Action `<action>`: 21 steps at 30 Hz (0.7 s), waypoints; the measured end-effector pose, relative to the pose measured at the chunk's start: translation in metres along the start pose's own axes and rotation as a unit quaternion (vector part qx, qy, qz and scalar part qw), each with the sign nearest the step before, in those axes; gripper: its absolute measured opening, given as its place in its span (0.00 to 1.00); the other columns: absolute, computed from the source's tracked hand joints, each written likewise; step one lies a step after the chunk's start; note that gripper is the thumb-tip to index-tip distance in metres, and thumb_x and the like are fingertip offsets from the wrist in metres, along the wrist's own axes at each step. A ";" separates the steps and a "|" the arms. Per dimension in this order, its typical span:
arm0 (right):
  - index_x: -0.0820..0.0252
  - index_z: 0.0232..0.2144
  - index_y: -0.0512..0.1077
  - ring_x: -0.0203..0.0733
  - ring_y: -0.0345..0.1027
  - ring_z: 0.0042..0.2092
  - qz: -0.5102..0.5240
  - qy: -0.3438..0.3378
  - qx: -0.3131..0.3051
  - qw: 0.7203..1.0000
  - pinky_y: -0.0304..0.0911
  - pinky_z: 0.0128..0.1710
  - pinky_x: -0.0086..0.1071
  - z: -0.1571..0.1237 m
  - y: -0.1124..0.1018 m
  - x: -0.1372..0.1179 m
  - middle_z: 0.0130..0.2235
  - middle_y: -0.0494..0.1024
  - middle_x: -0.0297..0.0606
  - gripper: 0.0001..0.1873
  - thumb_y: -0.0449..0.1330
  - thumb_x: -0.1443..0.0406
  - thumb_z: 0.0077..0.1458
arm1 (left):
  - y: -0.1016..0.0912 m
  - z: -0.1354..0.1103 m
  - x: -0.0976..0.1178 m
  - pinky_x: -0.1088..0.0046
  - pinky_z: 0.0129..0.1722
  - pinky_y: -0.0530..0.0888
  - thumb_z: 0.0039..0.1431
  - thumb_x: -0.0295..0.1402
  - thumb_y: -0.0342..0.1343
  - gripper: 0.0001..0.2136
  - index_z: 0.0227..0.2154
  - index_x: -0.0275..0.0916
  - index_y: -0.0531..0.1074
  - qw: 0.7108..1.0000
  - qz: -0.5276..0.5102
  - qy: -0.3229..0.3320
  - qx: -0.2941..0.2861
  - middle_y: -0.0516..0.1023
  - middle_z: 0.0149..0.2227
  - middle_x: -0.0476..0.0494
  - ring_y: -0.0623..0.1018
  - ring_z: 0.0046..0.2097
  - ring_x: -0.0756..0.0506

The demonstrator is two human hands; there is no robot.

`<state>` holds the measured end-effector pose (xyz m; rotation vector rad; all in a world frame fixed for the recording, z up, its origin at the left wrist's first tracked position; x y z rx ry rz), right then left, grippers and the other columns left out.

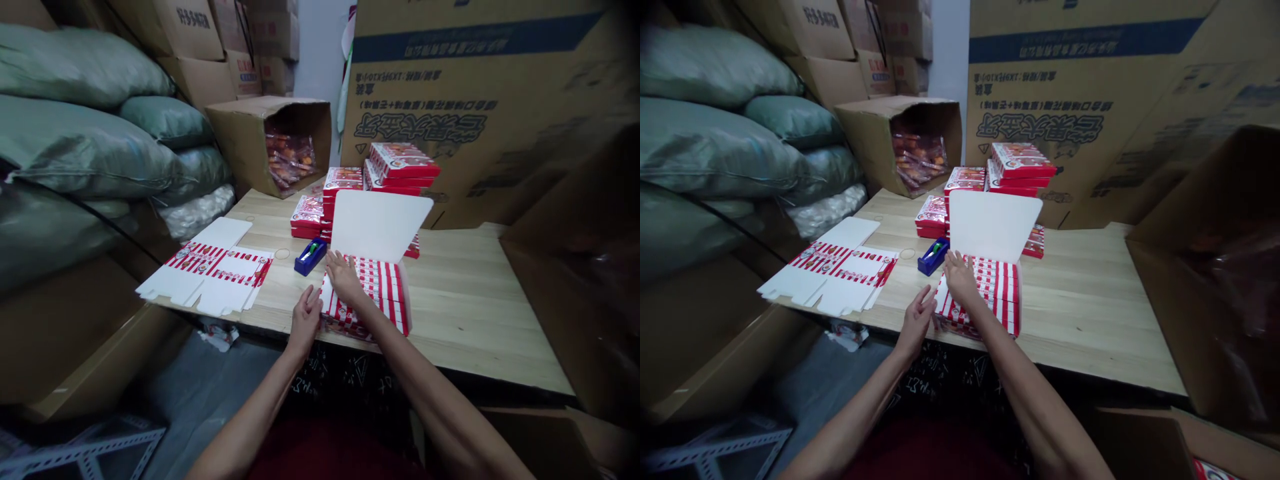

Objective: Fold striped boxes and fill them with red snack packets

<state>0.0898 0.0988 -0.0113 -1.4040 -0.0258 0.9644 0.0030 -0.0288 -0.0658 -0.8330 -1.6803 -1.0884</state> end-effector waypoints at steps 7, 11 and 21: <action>0.51 0.68 0.66 0.46 0.55 0.72 0.199 0.049 0.326 0.923 0.46 0.74 0.52 -0.116 -0.100 0.050 0.69 0.67 0.37 0.26 0.47 0.58 0.73 | -0.002 -0.001 0.001 0.54 0.65 0.69 0.60 0.47 0.66 0.39 0.69 0.38 0.60 0.999 0.026 0.016 -0.011 0.74 0.63 0.28 0.74 0.64 0.34; 0.57 0.67 0.67 0.52 0.57 0.72 0.299 0.186 0.284 0.892 0.52 0.71 0.54 -0.137 -0.083 0.116 0.69 0.67 0.42 0.33 0.50 0.47 0.69 | 0.002 -0.004 0.008 0.55 0.65 0.69 0.61 0.49 0.64 0.37 0.68 0.40 0.62 0.998 0.062 0.026 -0.010 0.75 0.62 0.31 0.73 0.65 0.34; 0.56 0.69 0.63 0.55 0.45 0.75 0.040 0.138 0.098 0.985 0.37 0.72 0.65 -0.096 -0.049 0.115 0.74 0.57 0.43 0.29 0.44 0.64 0.70 | 0.000 -0.009 0.031 0.42 0.71 0.56 0.67 0.45 0.55 0.26 0.64 0.41 0.68 0.936 0.325 0.132 -0.027 0.76 0.62 0.35 0.74 0.65 0.32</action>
Point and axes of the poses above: each hand's wrist, its own z-axis towards the middle knuckle, its own y-axis out of the palm, x = y × z, the point moved 4 cm from there along z, towards the middle knuckle
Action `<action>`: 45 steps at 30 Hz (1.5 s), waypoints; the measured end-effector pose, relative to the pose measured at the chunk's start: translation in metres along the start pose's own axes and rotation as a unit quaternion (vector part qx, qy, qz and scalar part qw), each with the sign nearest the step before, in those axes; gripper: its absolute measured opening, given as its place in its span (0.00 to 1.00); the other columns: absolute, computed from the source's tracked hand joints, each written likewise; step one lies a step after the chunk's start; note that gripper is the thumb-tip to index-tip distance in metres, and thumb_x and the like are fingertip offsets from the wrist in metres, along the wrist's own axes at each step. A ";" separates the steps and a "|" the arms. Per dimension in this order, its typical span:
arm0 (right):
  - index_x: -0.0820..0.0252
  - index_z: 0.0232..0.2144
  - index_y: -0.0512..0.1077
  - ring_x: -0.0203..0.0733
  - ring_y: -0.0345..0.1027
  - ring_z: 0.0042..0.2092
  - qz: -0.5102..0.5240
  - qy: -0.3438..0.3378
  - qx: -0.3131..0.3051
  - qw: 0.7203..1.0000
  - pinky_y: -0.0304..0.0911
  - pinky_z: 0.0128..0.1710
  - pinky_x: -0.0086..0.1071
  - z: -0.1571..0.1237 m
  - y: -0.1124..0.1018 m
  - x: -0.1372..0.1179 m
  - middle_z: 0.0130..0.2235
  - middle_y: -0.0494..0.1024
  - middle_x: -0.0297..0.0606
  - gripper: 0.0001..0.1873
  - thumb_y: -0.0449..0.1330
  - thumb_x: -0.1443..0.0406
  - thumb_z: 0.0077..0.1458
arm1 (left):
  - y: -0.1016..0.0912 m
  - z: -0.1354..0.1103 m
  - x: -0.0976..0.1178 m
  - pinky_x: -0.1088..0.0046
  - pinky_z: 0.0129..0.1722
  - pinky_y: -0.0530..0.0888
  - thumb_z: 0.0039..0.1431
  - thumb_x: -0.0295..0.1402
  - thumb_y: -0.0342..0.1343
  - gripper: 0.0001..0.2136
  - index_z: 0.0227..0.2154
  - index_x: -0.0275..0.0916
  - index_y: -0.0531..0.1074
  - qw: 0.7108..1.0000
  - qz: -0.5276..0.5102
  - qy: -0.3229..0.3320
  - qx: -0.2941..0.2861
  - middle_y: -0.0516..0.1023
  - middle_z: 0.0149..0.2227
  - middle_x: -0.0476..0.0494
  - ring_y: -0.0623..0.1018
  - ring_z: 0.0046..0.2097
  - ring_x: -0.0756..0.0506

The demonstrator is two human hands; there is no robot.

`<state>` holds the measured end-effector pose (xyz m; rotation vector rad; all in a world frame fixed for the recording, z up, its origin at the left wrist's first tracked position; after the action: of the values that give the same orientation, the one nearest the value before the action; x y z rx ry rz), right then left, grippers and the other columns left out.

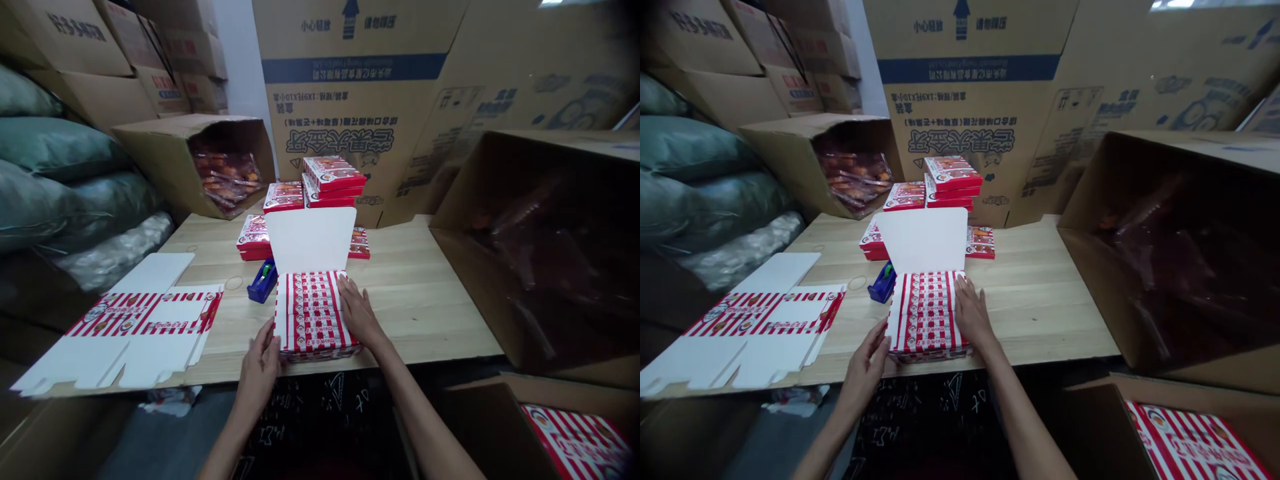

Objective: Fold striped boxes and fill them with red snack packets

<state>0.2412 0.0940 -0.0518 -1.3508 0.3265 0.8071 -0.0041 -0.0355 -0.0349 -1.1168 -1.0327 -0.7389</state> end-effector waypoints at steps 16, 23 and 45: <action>0.64 0.67 0.67 0.57 0.59 0.71 -0.134 -0.043 0.073 0.987 0.40 0.72 0.64 -0.058 -0.012 -0.034 0.67 0.69 0.50 0.26 0.46 0.66 0.72 | 0.156 0.116 0.077 0.51 0.71 0.55 0.60 0.18 0.46 0.32 0.69 0.24 0.56 0.728 0.457 0.412 -0.303 0.61 0.70 0.23 0.59 0.73 0.35; 0.61 0.69 0.62 0.55 0.56 0.72 -0.104 -0.039 0.082 0.990 0.39 0.73 0.64 -0.117 -0.015 -0.041 0.69 0.66 0.44 0.26 0.43 0.64 0.74 | 0.157 0.112 0.085 0.47 0.72 0.50 0.59 0.16 0.43 0.34 0.70 0.23 0.52 0.731 0.479 0.369 -0.317 0.59 0.71 0.23 0.54 0.75 0.37; 0.58 0.47 0.80 0.55 0.74 0.60 0.461 0.142 0.157 0.862 0.60 0.66 0.52 0.037 -0.053 0.046 0.53 0.83 0.48 0.29 0.61 0.43 0.58 | 0.002 0.169 0.009 0.54 0.62 0.69 0.66 0.47 0.53 0.20 0.48 0.35 0.74 0.954 -0.287 -0.047 0.068 0.83 0.50 0.32 0.79 0.58 0.37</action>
<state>0.3007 0.1439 -0.0343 -0.9558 1.3507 1.2601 -0.0473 0.1267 -0.0109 -0.7349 -1.4933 -1.0616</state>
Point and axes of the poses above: each hand's wrist, its own z-axis towards the middle knuckle, its own y-axis out of the palm, x = y × z, the point moved 4 cm from there along z, towards the middle knuckle
